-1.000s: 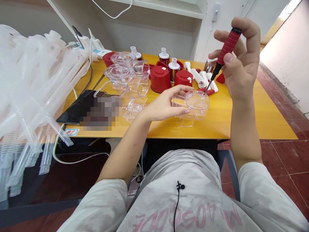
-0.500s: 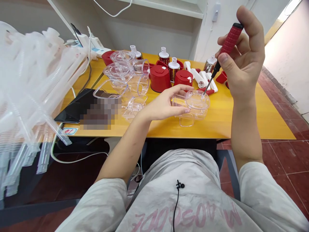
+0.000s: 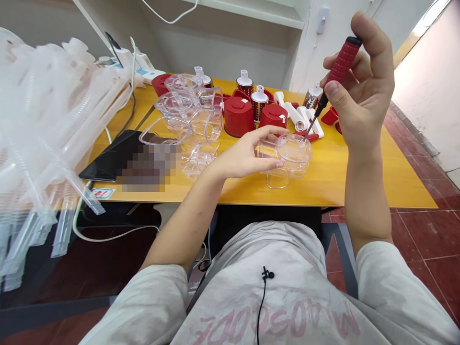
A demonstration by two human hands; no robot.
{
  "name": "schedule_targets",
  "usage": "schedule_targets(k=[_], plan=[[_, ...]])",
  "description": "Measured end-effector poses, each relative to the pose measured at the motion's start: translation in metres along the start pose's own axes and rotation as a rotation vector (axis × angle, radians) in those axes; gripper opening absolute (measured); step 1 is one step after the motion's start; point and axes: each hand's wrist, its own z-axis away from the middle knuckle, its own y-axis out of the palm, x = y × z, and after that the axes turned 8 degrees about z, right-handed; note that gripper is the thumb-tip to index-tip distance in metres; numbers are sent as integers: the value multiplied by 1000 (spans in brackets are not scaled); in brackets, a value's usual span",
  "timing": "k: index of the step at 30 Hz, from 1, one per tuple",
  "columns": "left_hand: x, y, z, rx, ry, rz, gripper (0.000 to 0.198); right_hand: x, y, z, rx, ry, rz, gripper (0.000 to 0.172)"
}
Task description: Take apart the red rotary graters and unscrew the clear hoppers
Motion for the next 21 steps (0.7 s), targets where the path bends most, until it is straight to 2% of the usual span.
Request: schedule_targets(k=[13,18,21], plan=[[0,0,-1,-10,-8,-25,83,-3,1,3,36,-139,-63,73],[3,-1,0,-14,13,-42,80,-2,-4,3,139,-89,-157,75],[3,-1,0,-9,11,-35,81,-6,-2,2,135,-112,-160,80]])
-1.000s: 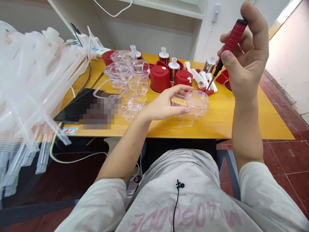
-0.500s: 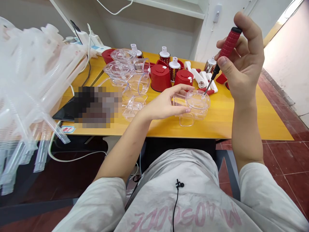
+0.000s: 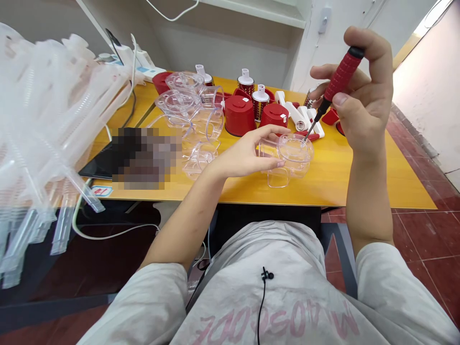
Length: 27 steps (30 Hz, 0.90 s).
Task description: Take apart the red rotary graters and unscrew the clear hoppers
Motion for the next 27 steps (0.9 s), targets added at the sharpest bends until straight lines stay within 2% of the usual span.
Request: schedule_targets(k=[4,9,11,15,22,27], plan=[[-2,0,0,11,-13,16,82,6,3,-2,-59,-31,161,80],[-2,1,0,2,-4,7,80,14,-1,-3,9,-2,156,81],[-1,0,0,3,-4,8,80,10,-1,-2,23,7,94,82],[-1,1,0,7,-8,13,82,-2,4,0,-55,-3,-10,84],[-2,1,0,4,-10,28,81,-4,6,0,-66,3,163,95],[-3,2,0,14,-7,31,80,-19,5,-4,-40,-122,53,106]])
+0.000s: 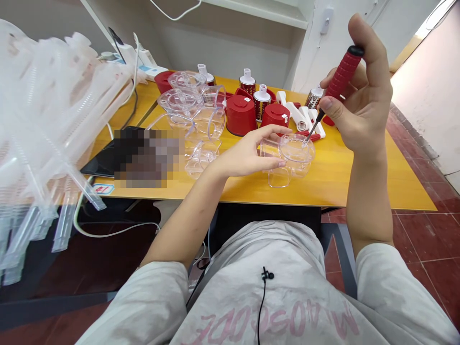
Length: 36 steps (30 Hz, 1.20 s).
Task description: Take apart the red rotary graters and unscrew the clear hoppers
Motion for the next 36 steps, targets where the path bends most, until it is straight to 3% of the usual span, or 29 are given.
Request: schedule_targets(k=[5,9,14,21,34,36], plan=[[0,0,-1,3,-3,3,82,-2,0,1,18,39,-20,115],[1,0,-1,3,4,-7,81,9,-2,2,-44,115,74,96],[0,0,-1,-2,4,-6,81,13,-2,2,-49,104,93,97],[1,-1,-1,-1,19,-14,81,18,-4,2,-8,112,77,86],[0,0,0,-8,29,-43,78,33,-7,1,29,257,31,97],[-1,0,0,-10,41,-53,78,33,-7,2,15,250,1,93]])
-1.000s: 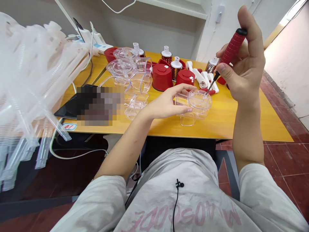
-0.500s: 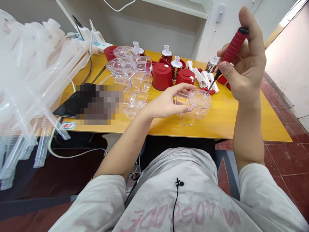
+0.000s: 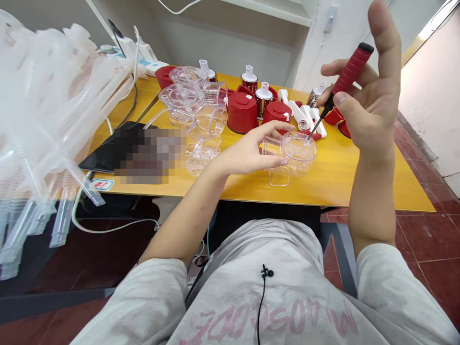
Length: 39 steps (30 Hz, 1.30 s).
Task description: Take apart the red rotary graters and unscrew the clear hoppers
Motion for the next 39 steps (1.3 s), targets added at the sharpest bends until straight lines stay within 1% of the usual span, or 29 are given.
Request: schedule_targets(k=[2,4,6,8,10,12,14,16,19,21,24,26,31,33,35,37,39], plan=[[-1,0,0,2,10,-8,75,-2,0,0,9,-10,-31,85],[-1,0,0,8,28,-13,68,-3,-1,-2,27,-37,-39,81],[-1,0,-1,13,54,-23,60,-4,0,-3,20,-67,-10,82],[0,1,-1,16,77,-27,57,-3,0,-4,-3,-69,42,83],[0,1,-2,19,73,-34,58,0,1,-4,-27,-47,92,85],[-1,1,-1,7,50,-52,65,2,1,-4,-42,-33,108,86],[-1,1,-1,-11,25,-66,73,2,1,-4,-40,-28,88,83],[-1,1,-1,-21,12,-54,77,2,2,-3,-27,-30,41,79],[1,1,-1,-15,2,-24,75,5,4,0,-23,-26,-42,80],[1,1,-1,-8,-10,-14,75,12,6,2,-33,21,-58,80],[1,1,-1,-10,-31,3,76,26,7,4,-53,117,-25,76],[1,1,-1,-12,-36,10,77,33,7,5,-63,147,-10,74],[1,1,-1,-17,-40,7,79,38,7,6,-82,186,57,83],[2,1,-1,-19,-35,5,78,38,7,8,-82,182,72,84],[2,1,-1,-18,-28,0,77,37,7,9,-70,152,70,79],[2,0,-1,-17,-27,-10,77,32,9,7,-71,90,32,71],[1,0,-1,-20,-29,-14,79,24,12,3,-123,-12,-56,64]])
